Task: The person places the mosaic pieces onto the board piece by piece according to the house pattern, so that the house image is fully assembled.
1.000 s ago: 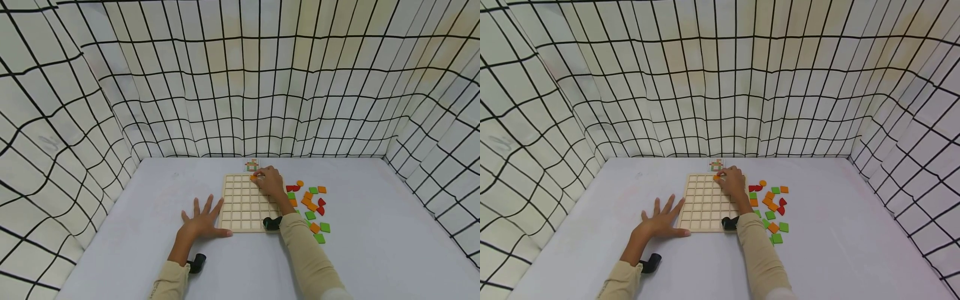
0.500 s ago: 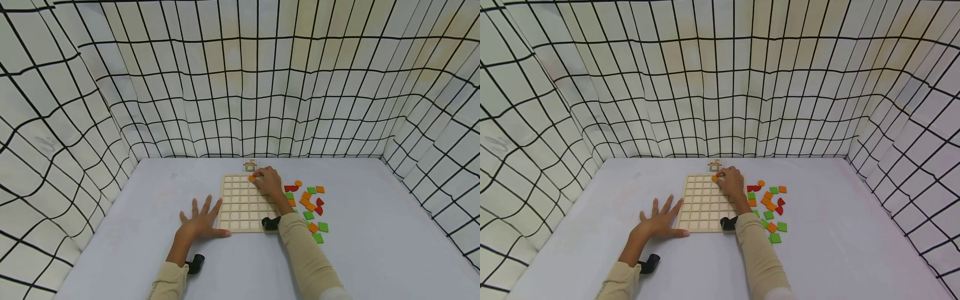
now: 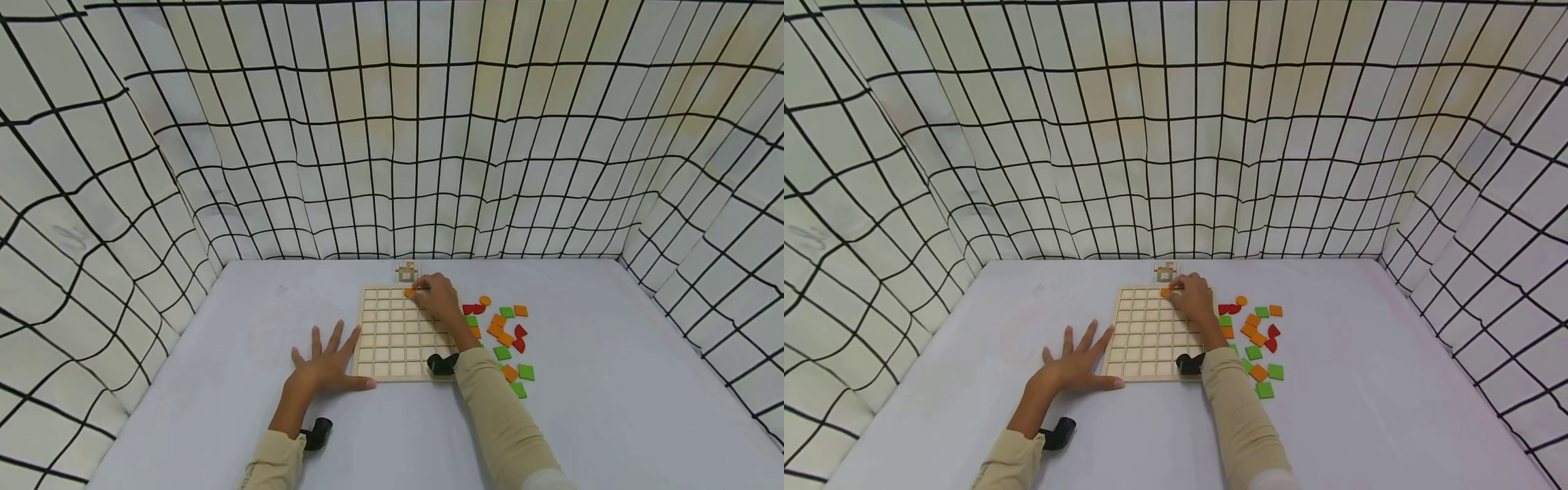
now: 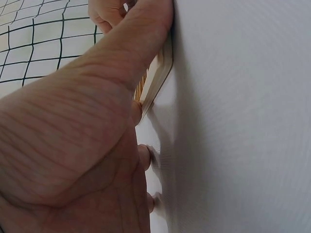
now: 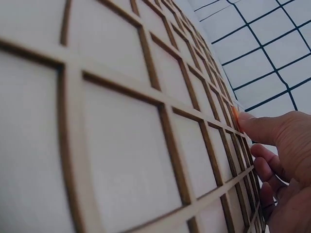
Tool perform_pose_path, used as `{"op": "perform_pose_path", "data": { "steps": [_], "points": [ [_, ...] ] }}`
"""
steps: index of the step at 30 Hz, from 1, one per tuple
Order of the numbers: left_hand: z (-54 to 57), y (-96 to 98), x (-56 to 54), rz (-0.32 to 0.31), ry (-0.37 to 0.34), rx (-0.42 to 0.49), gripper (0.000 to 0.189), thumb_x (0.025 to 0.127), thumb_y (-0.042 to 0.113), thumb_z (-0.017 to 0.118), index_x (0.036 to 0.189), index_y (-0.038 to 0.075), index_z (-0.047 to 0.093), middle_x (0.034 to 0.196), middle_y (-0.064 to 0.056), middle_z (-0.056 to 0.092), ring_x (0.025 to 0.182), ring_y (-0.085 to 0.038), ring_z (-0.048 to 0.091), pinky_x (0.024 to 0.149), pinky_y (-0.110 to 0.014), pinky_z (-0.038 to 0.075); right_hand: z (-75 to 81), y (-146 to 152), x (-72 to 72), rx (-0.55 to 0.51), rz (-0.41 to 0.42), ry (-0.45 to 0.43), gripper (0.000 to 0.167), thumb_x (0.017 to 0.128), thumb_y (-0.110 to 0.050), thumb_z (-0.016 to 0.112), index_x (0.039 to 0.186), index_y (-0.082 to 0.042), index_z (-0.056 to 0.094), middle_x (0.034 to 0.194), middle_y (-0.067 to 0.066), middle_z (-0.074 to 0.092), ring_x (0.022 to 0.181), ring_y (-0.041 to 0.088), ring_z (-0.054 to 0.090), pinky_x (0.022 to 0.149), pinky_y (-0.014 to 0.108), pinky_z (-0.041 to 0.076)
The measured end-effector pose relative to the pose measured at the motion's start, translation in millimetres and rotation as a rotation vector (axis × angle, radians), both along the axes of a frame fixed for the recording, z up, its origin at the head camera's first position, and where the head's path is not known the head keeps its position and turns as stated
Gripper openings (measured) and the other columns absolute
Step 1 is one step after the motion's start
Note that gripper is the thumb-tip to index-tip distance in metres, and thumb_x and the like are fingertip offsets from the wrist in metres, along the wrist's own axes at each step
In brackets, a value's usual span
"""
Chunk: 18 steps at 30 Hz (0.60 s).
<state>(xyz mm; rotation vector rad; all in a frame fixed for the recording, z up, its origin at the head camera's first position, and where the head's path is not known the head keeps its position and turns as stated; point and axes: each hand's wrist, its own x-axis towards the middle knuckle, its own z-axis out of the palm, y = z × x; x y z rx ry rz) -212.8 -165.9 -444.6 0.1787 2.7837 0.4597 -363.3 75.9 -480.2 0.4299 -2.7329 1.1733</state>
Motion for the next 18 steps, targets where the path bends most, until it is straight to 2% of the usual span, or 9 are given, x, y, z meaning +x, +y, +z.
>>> {"op": "perform_pose_path", "data": {
  "steps": [5, 10, 18],
  "points": [
    [1.0, -0.6, 1.3, -0.004, 0.008, -0.006, 0.112, 0.072, 0.071, 0.07, 0.158, 0.022, 0.017, 0.165, -0.017, 0.002, 0.145, -0.057, -0.008, 0.1, -0.084, 0.003, 5.0, 5.8, -0.4, -0.113, 0.076, -0.052, 0.024, 0.091, -0.013, 0.07, 0.112, -0.001, 0.068, 0.116, 0.018, 0.062, 0.108, 0.033, 0.061, 0.093, 0.047, 0.05],
    [0.8, -1.3, 0.3, -0.001, -0.001, -0.003, 0.111, 0.073, 0.07, 0.07, 0.158, 0.022, 0.017, 0.165, -0.017, 0.001, 0.145, -0.056, -0.009, 0.1, -0.084, 0.002, 12.0, 11.7, 0.4, -0.125, 0.089, -0.089, 0.026, 0.093, -0.014, 0.067, 0.115, -0.001, 0.066, 0.115, 0.016, 0.068, 0.109, 0.031, 0.063, 0.092, 0.044, 0.052],
    [-1.4, -1.3, -2.3, 0.003, -0.007, -0.009, 0.11, 0.073, 0.07, 0.07, 0.158, 0.023, 0.016, 0.165, -0.016, 0.0, 0.145, -0.055, -0.011, 0.101, -0.083, 0.002, 15.5, 23.8, 1.1, -0.118, 0.091, -0.044, 0.022, 0.095, -0.014, 0.064, 0.113, -0.001, 0.067, 0.11, 0.016, 0.069, 0.104, 0.031, 0.065, 0.09, 0.045, 0.052]
  ]
}}
